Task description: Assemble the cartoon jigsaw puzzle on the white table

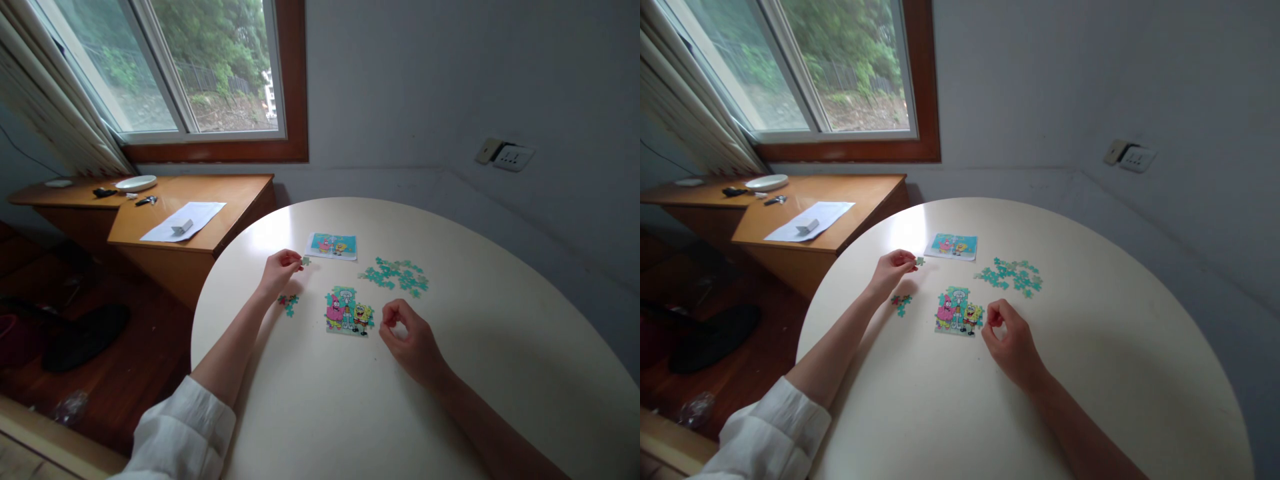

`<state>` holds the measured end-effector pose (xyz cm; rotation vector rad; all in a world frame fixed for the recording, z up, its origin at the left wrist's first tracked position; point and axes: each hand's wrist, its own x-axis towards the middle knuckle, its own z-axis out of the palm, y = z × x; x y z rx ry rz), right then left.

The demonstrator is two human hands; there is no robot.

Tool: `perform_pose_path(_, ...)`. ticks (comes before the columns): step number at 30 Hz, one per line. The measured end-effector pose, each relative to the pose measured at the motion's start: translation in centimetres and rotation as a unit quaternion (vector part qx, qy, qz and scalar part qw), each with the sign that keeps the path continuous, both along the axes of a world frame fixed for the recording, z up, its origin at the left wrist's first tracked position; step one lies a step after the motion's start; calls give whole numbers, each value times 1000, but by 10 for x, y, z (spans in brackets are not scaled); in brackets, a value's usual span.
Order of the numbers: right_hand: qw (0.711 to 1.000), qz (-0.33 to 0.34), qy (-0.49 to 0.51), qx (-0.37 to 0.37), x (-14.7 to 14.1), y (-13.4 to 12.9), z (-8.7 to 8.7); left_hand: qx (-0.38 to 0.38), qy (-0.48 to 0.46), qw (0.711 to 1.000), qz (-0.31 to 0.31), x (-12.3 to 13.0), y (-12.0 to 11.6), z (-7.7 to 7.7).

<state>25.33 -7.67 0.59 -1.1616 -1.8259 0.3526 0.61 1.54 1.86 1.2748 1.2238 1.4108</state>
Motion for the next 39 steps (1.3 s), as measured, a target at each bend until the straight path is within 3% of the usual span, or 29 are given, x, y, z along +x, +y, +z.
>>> perform_pose_path(30,1000,-6,-4,1,1,0,-1,10,22,1000,-11,-1,-1,-1)
perform_pose_path(34,1000,-9,0,-7,2,3,-2,10,28,999,-35,11,-7,2)
perform_pose_path(39,1000,-16,0,-6,3,4,-2,1,38,993,-112,44,-30,8)
